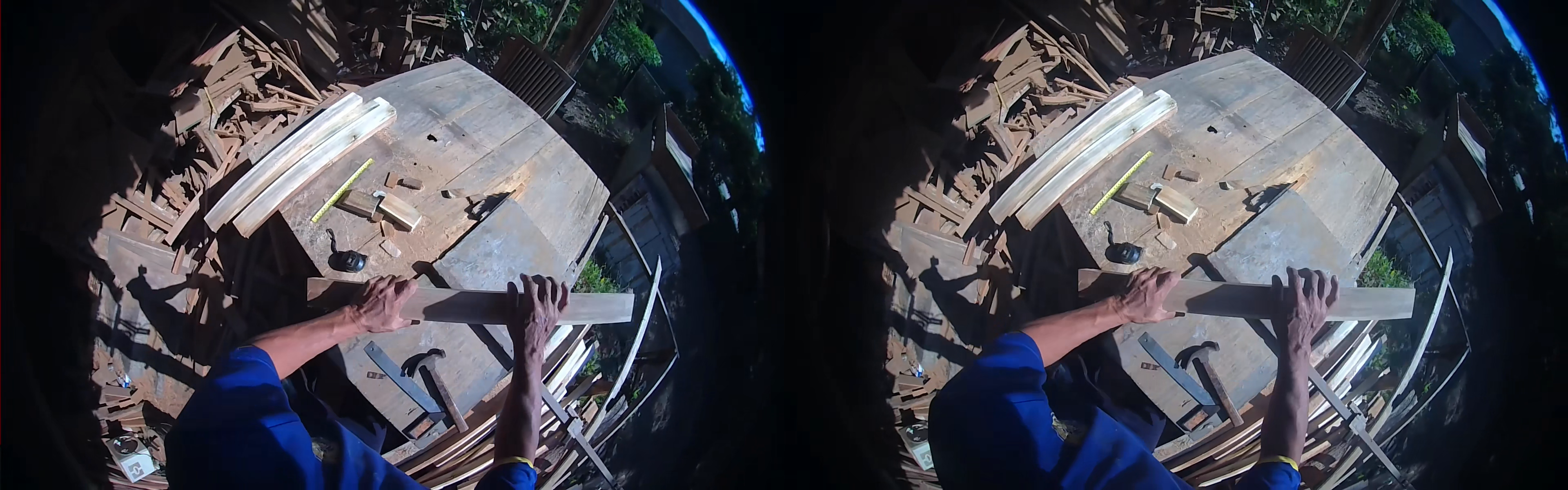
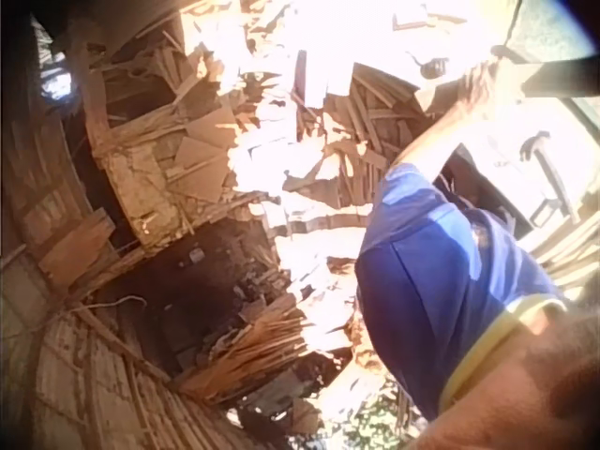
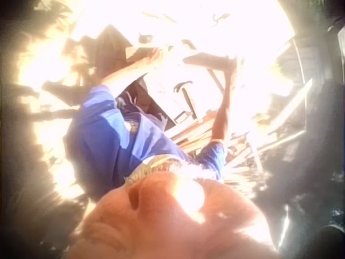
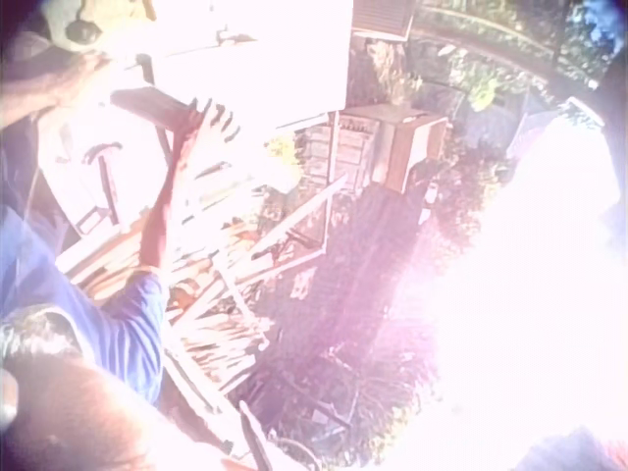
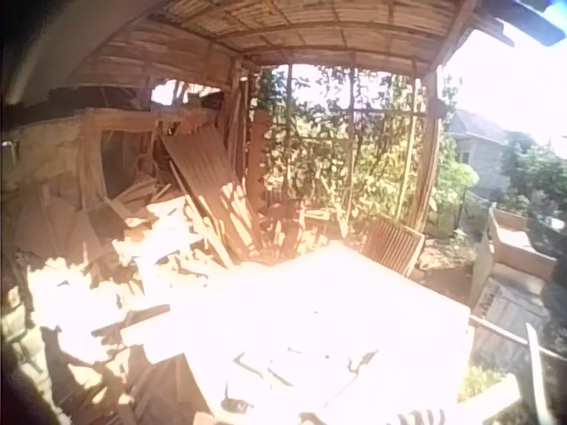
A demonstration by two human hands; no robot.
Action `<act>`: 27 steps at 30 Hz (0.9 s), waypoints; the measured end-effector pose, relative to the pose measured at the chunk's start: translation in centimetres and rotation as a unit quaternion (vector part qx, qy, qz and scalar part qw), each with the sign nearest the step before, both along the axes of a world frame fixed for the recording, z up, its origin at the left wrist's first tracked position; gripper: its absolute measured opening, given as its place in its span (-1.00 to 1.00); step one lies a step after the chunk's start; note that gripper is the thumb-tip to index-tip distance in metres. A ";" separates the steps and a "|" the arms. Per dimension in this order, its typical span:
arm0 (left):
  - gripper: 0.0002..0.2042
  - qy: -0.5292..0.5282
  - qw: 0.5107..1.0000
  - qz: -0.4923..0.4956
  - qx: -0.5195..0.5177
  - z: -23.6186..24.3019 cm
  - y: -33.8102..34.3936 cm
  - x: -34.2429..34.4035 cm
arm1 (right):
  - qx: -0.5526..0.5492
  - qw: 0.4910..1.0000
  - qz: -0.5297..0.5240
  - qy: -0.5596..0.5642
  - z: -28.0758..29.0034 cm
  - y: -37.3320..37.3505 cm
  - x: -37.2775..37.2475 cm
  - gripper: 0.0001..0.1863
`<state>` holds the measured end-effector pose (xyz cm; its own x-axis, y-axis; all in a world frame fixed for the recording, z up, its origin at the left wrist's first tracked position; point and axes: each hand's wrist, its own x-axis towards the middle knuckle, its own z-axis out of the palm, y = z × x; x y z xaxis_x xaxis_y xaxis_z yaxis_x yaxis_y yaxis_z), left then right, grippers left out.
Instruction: The person saws a piece of wood. The person positions a length of wood against a guide and saws it into smaller sections.
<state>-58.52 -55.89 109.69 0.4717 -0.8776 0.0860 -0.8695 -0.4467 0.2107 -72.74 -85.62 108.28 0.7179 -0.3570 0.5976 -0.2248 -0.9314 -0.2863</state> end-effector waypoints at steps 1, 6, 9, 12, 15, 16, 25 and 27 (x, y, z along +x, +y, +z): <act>-0.32 0.068 0.993 0.086 0.035 1.2 2.9 -0.4 | 0.004 0.999 -0.028 -0.018 1.2 3.1 1.1 -0.44; -0.40 0.045 0.951 0.276 -0.129 4.4 12.5 0.3 | 0.785 0.592 0.089 -0.158 2.6 22.1 9.2 0.07; -0.41 0.012 0.926 0.376 -0.030 4.8 16.2 5.0 | 0.837 0.504 0.202 -0.071 2.2 31.3 17.4 0.10; -0.34 -0.026 0.917 0.396 -0.042 5.1 18.2 11.6 | 0.851 0.435 0.264 -0.131 1.4 34.3 25.7 0.11; -0.34 0.018 0.916 0.401 -0.021 6.0 18.9 18.5 | 0.878 0.398 0.234 -0.124 0.5 35.8 33.4 0.03; -0.32 0.113 0.897 0.427 0.015 6.5 19.0 21.2 | 0.875 0.419 0.209 -0.120 0.0 35.9 35.9 -0.03; 0.06 0.096 0.904 0.415 0.042 5.8 28.2 41.0 | 0.624 0.763 0.122 0.117 -5.3 38.8 46.3 -0.51; 0.07 0.124 0.909 0.387 0.099 4.0 29.2 42.9 | 0.703 0.706 0.089 -0.002 -5.9 40.9 46.2 -0.48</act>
